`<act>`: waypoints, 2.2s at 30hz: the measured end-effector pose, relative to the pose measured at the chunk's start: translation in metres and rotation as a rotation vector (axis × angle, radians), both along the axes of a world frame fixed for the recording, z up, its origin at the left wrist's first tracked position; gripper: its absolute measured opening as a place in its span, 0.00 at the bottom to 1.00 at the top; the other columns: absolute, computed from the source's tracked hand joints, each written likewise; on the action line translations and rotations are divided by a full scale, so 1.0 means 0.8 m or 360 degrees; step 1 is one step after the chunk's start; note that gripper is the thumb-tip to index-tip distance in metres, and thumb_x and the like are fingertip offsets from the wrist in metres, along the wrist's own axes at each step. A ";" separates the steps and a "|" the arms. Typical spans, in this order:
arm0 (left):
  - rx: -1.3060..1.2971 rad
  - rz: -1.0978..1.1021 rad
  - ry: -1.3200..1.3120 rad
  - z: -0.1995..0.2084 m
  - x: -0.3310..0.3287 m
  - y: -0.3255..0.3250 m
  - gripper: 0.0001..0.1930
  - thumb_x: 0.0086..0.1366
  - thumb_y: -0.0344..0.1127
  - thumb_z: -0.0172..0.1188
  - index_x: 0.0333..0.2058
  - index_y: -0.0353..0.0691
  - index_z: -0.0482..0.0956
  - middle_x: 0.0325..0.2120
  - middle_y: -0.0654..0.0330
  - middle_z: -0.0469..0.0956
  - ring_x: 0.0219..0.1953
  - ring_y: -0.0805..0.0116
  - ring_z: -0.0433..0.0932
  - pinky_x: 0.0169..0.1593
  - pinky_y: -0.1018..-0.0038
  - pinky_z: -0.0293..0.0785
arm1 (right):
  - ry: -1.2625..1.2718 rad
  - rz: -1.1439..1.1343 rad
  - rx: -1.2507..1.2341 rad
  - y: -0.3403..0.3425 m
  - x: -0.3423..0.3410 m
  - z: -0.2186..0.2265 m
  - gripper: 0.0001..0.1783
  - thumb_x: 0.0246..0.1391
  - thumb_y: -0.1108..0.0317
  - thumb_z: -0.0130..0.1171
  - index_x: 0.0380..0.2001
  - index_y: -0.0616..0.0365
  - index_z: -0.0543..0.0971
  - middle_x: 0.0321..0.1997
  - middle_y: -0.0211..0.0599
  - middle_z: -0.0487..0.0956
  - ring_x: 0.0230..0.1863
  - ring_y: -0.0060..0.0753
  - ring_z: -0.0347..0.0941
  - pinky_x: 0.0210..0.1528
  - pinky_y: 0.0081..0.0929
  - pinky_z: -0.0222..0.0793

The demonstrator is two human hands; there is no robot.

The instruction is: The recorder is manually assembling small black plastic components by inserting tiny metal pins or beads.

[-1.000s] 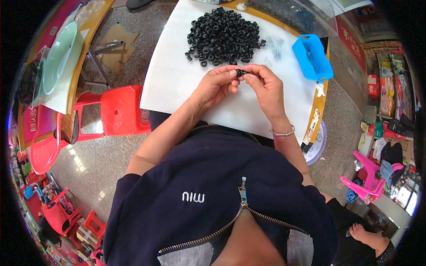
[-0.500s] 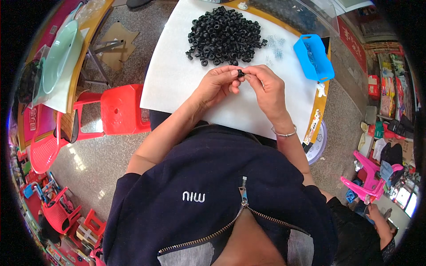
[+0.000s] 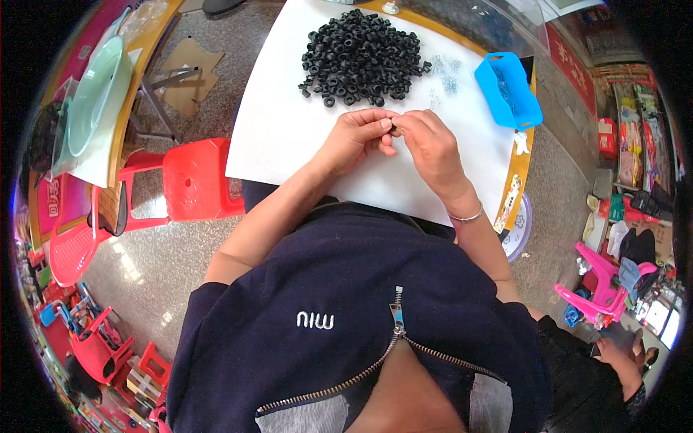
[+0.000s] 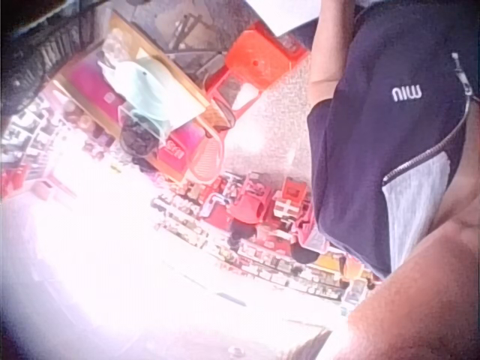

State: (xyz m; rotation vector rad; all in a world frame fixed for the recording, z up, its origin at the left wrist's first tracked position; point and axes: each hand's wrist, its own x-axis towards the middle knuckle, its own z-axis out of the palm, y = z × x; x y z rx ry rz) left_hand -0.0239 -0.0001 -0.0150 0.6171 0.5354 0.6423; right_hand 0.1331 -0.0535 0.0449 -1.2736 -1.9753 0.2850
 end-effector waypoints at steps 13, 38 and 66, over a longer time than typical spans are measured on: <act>0.0412 -0.0131 0.0249 0.004 0.003 -0.007 0.15 0.67 0.34 0.51 0.47 0.30 0.75 0.27 0.62 0.76 0.26 0.76 0.76 0.35 0.80 0.74 | 0.0438 -0.0167 -0.0633 -0.014 0.011 -0.007 0.07 0.50 0.77 0.55 0.35 0.63 0.75 0.33 0.41 0.74 0.34 0.37 0.74 0.36 0.27 0.70; 0.0106 -0.0155 0.0157 0.006 0.000 -0.006 0.13 0.67 0.39 0.49 0.32 0.33 0.75 0.19 0.65 0.71 0.18 0.78 0.67 0.21 0.82 0.62 | 0.0980 -0.0375 -0.0454 0.015 -0.055 -0.049 0.13 0.61 0.65 0.46 0.34 0.64 0.76 0.36 0.43 0.74 0.35 0.41 0.73 0.40 0.31 0.68; -0.0173 -0.0112 -0.0285 0.028 -0.015 0.000 0.15 0.67 0.44 0.51 0.38 0.36 0.74 0.25 0.66 0.68 0.20 0.80 0.58 0.23 0.82 0.61 | 0.1152 -0.0148 -0.0437 -0.002 -0.027 -0.018 0.12 0.56 0.71 0.54 0.43 0.62 0.76 0.48 0.37 0.71 0.42 0.26 0.71 0.47 0.23 0.68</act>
